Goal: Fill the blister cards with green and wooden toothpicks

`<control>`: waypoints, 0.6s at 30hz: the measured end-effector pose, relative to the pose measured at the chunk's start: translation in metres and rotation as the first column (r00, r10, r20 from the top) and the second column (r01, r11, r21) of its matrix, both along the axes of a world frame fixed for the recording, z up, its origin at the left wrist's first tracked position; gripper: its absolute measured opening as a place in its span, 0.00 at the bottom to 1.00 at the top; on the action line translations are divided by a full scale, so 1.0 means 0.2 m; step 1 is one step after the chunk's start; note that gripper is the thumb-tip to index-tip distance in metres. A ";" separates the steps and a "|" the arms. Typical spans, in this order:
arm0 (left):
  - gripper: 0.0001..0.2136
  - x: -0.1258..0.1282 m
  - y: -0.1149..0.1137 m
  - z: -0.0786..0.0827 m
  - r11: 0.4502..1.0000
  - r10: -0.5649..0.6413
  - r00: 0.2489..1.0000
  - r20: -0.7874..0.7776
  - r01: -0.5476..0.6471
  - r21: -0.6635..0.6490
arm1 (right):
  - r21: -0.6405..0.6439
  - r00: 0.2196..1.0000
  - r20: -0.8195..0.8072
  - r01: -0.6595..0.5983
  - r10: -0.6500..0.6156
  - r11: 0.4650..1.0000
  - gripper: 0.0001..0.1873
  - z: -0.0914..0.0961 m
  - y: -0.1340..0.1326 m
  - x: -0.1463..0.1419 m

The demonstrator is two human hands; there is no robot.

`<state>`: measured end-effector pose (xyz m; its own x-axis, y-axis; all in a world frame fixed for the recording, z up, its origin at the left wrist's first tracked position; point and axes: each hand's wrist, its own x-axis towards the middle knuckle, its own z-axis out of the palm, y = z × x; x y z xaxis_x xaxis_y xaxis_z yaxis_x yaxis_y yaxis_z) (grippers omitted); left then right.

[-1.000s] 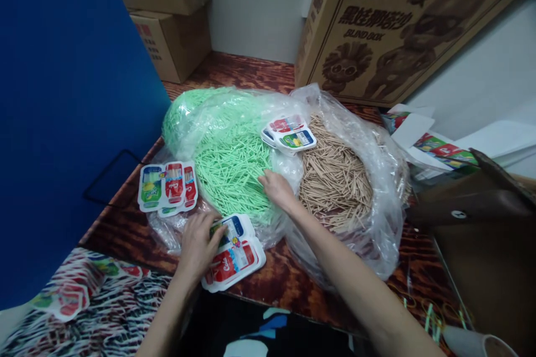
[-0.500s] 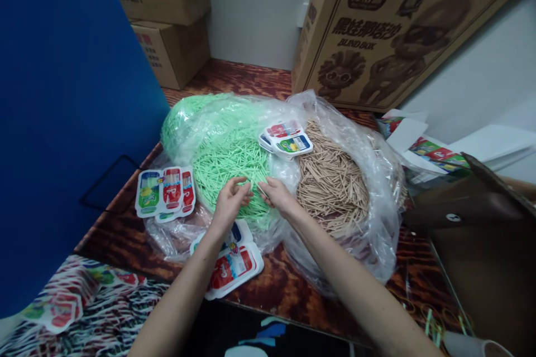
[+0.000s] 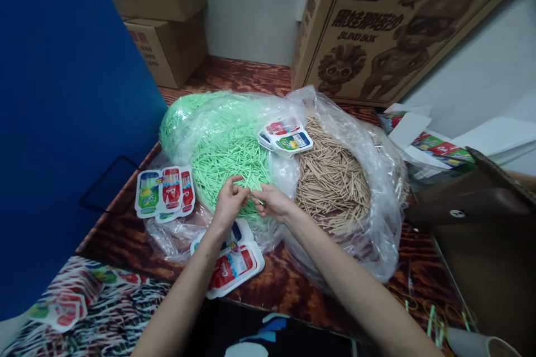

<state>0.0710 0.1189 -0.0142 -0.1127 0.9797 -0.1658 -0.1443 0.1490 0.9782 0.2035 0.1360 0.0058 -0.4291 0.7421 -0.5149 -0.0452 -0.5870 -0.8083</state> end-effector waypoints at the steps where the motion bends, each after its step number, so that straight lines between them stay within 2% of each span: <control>1: 0.17 -0.01 0.00 0.00 1.000 0.000 1.000 -0.014 0.000 0.007 | -0.017 1.000 -0.020 0.009 -0.009 1.000 0.14 0.00 -0.01 0.01; 5: 0.15 -0.05 0.03 -0.01 0.999 0.030 0.995 -0.097 -0.027 0.033 | -0.048 0.997 -0.013 0.077 -0.077 0.996 0.16 0.01 -0.06 0.07; 9: 0.12 -0.09 0.04 0.02 0.995 0.091 0.973 -0.214 -0.079 0.064 | -0.058 0.982 -0.097 0.155 -0.160 0.986 0.19 0.02 -0.12 0.13; 12: 0.12 -0.06 -0.01 0.06 0.964 0.208 0.891 -0.404 -0.118 0.237 | -0.077 0.962 -0.179 0.195 -0.206 0.978 0.21 0.04 -0.17 0.14; 14: 0.13 -0.01 -0.06 0.08 0.931 0.257 0.844 -0.471 -0.085 0.355 | -0.110 0.954 -0.216 0.187 -0.207 0.976 0.22 0.04 -0.21 0.13; 16: 0.14 0.05 -0.10 0.08 0.939 0.167 0.906 -0.388 -0.026 0.344 | -0.141 0.952 -0.251 0.143 -0.176 0.979 0.22 0.04 -0.25 0.12; 18: 0.15 0.11 -0.13 0.06 0.970 0.027 0.973 -0.230 0.029 0.241 | -0.161 0.949 -0.298 0.053 -0.100 0.986 0.21 0.02 -0.28 0.10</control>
